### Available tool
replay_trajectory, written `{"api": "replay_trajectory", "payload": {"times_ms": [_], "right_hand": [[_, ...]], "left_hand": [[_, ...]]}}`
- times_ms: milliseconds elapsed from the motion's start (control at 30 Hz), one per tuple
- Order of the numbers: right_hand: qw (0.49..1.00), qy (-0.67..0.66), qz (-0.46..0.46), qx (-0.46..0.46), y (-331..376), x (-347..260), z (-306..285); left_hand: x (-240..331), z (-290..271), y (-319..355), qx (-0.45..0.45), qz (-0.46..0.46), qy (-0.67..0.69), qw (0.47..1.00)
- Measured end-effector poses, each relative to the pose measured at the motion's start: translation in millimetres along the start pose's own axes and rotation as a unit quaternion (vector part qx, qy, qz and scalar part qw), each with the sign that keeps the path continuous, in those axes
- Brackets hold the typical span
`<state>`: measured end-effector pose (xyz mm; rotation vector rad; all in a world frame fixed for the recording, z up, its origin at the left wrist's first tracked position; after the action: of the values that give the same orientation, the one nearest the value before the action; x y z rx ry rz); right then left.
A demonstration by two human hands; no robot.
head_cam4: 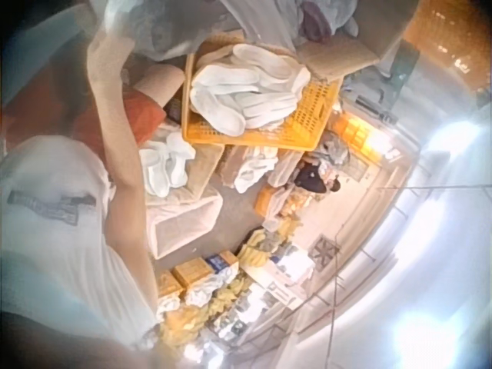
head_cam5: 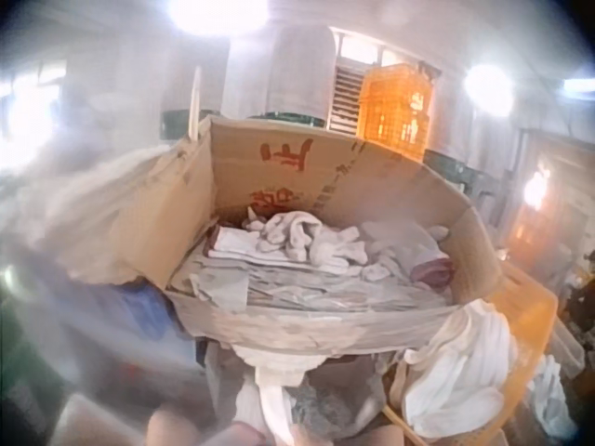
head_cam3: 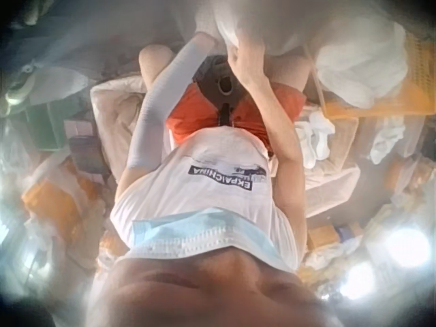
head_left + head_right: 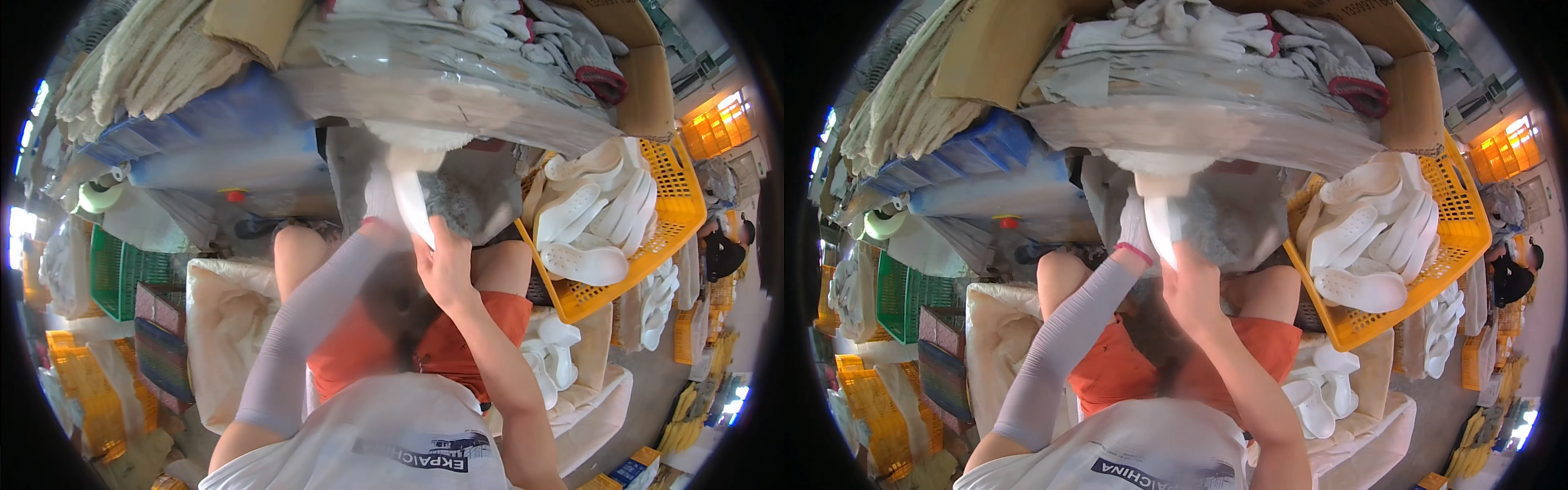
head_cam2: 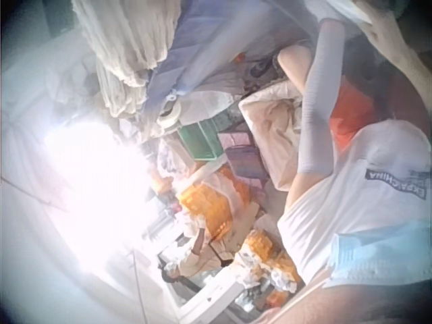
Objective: The person repeatedly rubs white shoe parts against a rotating buffing wheel to smooth their surfaces. They handle the parts one at a time, turning them over to treat different sides, then place them into a yellow basket.
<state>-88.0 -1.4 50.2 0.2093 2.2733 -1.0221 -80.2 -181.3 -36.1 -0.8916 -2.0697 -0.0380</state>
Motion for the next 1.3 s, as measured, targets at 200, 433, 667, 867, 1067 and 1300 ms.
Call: {"api": "replay_trajectory", "payload": {"times_ms": [200,433,667,867,1067,1300], "right_hand": [[0.997,0.009,0.063,-0.041,32.0,-74.3,-44.4],[0.990,0.098,0.079,-0.056,-0.1,-27.4,-10.5],[0.977,0.178,0.114,-0.029,-48.2,29.1,36.0],[0.979,-0.020,0.183,-0.085,-42.5,30.4,36.8],[0.967,-0.094,0.187,-0.143,-10.8,27.6,-8.6],[0.797,-0.330,0.501,-0.065,124.4,57.3,20.5]], "left_hand": [[30.3,-16.1,64.2,-0.019,-0.229,0.455,0.860],[10.0,10.2,21.4,-0.094,-0.028,0.030,0.995],[-30.1,66.4,24.3,-0.043,-0.131,0.320,0.938],[-21.9,71.6,6.1,-0.115,-0.062,0.423,0.897],[-12.2,13.9,11.2,-0.025,-0.030,0.222,0.974],[51.6,-63.7,112.9,-0.154,-0.279,0.525,0.789]]}}
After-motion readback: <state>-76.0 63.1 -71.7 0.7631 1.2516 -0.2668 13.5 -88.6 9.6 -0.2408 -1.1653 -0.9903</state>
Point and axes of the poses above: each hand's wrist, its own y-axis away from the middle knuckle, its own z-axis out of the palm, x = y × z, the point moved 9 cm from there along -y, towards the middle knuckle, and after that the axes turned 3 degrees about -z, right-handed, at the moved point
